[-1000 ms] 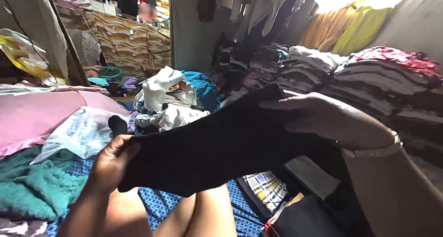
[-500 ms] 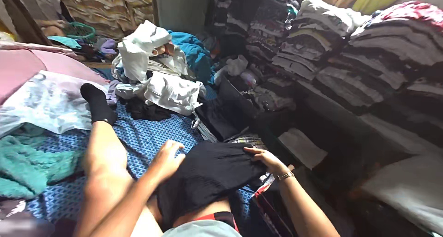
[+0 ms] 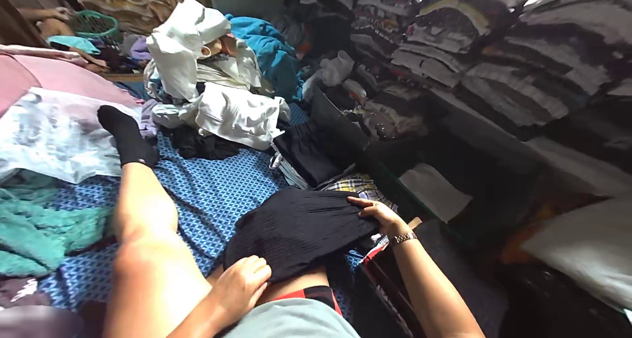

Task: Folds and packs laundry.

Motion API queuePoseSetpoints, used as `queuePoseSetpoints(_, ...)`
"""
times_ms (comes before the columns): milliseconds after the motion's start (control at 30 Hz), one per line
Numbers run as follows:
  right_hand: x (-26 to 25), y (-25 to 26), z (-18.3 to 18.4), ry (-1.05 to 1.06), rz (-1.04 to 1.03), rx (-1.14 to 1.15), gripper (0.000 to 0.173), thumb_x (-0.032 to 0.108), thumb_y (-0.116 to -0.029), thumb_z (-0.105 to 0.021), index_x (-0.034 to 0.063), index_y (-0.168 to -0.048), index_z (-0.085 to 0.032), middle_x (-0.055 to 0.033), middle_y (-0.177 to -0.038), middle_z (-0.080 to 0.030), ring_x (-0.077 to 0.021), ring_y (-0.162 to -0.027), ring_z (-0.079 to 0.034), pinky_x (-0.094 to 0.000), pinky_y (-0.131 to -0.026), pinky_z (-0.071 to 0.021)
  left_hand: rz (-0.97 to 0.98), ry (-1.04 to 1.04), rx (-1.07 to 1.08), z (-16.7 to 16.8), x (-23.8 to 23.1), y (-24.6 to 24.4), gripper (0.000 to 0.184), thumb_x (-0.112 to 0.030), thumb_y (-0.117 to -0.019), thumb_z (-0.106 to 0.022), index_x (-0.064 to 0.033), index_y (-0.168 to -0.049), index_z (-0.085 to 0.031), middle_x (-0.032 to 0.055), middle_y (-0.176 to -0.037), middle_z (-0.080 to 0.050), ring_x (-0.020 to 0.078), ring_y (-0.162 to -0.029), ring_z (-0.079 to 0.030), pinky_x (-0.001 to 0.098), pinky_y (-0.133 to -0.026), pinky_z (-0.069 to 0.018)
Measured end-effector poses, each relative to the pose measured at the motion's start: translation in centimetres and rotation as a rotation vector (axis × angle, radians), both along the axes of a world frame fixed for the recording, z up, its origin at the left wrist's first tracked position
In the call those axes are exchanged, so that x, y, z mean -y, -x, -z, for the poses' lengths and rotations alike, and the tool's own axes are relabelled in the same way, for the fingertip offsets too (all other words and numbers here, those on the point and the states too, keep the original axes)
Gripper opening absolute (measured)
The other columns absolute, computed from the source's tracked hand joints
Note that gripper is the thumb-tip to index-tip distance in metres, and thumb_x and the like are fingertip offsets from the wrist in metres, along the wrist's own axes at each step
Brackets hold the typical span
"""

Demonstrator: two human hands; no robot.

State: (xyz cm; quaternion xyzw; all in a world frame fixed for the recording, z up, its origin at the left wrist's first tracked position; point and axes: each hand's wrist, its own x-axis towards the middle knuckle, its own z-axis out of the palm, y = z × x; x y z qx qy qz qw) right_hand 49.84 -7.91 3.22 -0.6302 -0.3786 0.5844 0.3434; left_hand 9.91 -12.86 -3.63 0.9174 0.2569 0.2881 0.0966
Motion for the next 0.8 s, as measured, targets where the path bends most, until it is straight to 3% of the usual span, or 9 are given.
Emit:
queuePoseSetpoints(233, 0.2, -0.3, 0.1, -0.013, 0.006, -0.009, 0.058, -0.011, -0.09, -0.044, 0.0042, -0.146, -0.051, -0.0105, -0.138, -0.06, -0.0131, -0.104, -0.067, -0.0325, -0.082, -0.0571, 0.013, 0.045, -0.012, 1.3, 0.4, 0.4, 0.015, -0.017, -0.0882, -0.061, -0.0064, -0.084, -0.071, 0.0084, -0.082, -0.069, 0.0256, -0.081, -0.071, 0.0386, -0.074, -0.0597)
queuePoseSetpoints(300, 0.6, -0.2, -0.5, -0.051, 0.004, -0.012, 0.059, -0.011, -0.0894, -0.045, 0.0034, -0.146, -0.049, -0.0106, -0.137, -0.061, -0.0126, -0.103, -0.067, -0.0318, -0.082, -0.0573, -0.023, 0.067, -0.044, 1.4, 0.4, 0.7, 0.014, -0.016, -0.0821, -0.066, -0.0071, -0.091, -0.072, 0.0093, -0.088, -0.071, 0.0284, -0.086, -0.072, 0.0431, -0.073, -0.0595)
queuePoseSetpoints(367, 1.0, -0.3, -1.1, -0.076, -0.009, -0.01, 0.061, -0.011, -0.0889, -0.045, 0.0031, -0.149, -0.047, -0.0107, -0.14, -0.059, -0.0119, -0.106, -0.066, -0.031, -0.085, -0.0569, -0.08, 0.165, -0.116, 1.0, 0.5, 1.2, 0.027, -0.008, -0.0732, -0.074, -0.0049, -0.1, -0.073, 0.0136, -0.097, -0.071, 0.0341, -0.092, -0.072, 0.0492, -0.076, -0.0595)
queuePoseSetpoints(433, 1.4, -0.6, -1.3, -0.077, -0.031, -0.037, 0.066, -0.012, -0.0875, -0.046, 0.0039, -0.151, -0.043, -0.0112, -0.142, -0.057, -0.0129, -0.107, -0.066, -0.0321, -0.086, -0.0578, -0.135, 0.436, -0.203, 0.0, 0.5, 1.6, 0.031, -0.007, -0.0799, -0.077, -0.0016, -0.11, -0.071, 0.0195, -0.11, -0.07, 0.0405, -0.107, -0.067, 0.0563, -0.089, -0.0544)
queuePoseSetpoints(467, 1.5, -0.8, -1.2, -0.076, -0.046, -0.06, 0.069, -0.012, -0.0857, -0.048, 0.0046, -0.153, -0.041, -0.0113, -0.143, -0.057, -0.0138, -0.107, -0.067, -0.0332, -0.085, -0.0583, -0.167, 0.579, -0.195, -0.3, 0.2, 1.9, 0.029, -0.015, -0.0858, -0.075, -0.001, -0.111, -0.071, 0.0203, -0.114, -0.069, 0.0402, -0.113, -0.064, 0.057, -0.095, -0.0511)
queuePoseSetpoints(533, 1.7, -1.3, -0.6, -0.077, -0.083, -0.121, 0.079, -0.006, -0.0791, -0.056, 0.0061, -0.155, -0.038, -0.0104, -0.14, -0.059, -0.0155, -0.107, -0.068, -0.0351, -0.085, -0.0604, -0.28, 0.784, -0.049, -0.7, -0.3, 2.6, 0.035, -0.032, -0.0934, -0.071, 0.0006, -0.107, -0.072, 0.0197, -0.113, -0.068, 0.0359, -0.113, -0.064, 0.0547, -0.098, -0.0508)
queuePoseSetpoints(600, 1.8, -1.6, -0.1, -0.079, -0.113, -0.164, 0.09, -0.002, -0.0728, -0.066, 0.0068, -0.156, -0.034, -0.0093, -0.139, -0.06, -0.0157, -0.107, -0.069, -0.0356, -0.086, -0.061, -0.472, 0.933, 0.043, -1.5, -0.7, 3.2, 0.034, -0.029, -0.1002, -0.064, 0.004, -0.108, -0.07, 0.023, -0.115, -0.066, 0.0368, -0.112, -0.063, 0.0567, -0.099, -0.0491)
queuePoseSetpoints(700, 1.9, -1.9, 0.1, -0.073, -0.137, -0.149, 0.097, -0.003, -0.0692, -0.066, 0.008, -0.159, -0.029, -0.0089, -0.141, -0.058, -0.0155, -0.109, -0.068, -0.0354, -0.087, -0.0607, -0.708, 1.127, 0.001, -2.3, -1.5, 3.4, 0.035, -0.021, -0.1037, -0.059, 0.0051, -0.128, -0.059, 0.0287, -0.134, -0.056, 0.041, -0.127, -0.055, 0.0563, -0.108, -0.0426)
queuePoseSetpoints(800, 1.8, -2.5, 0.1, -0.083, -0.097, -0.093, 0.098, -0.004, -0.0675, -0.063, 0.0096, -0.159, -0.031, -0.01, -0.139, -0.06, -0.0167, -0.106, -0.069, -0.0369, -0.083, -0.0617, -0.765, 1.231, 0.014, -2.1, -1.8, 2.8, 0.053, -0.022, -0.1013, -0.064, 0.0026, -0.144, -0.046, 0.0306, -0.141, -0.052, 0.0429, -0.129, -0.055, 0.0558, -0.108, -0.0445)
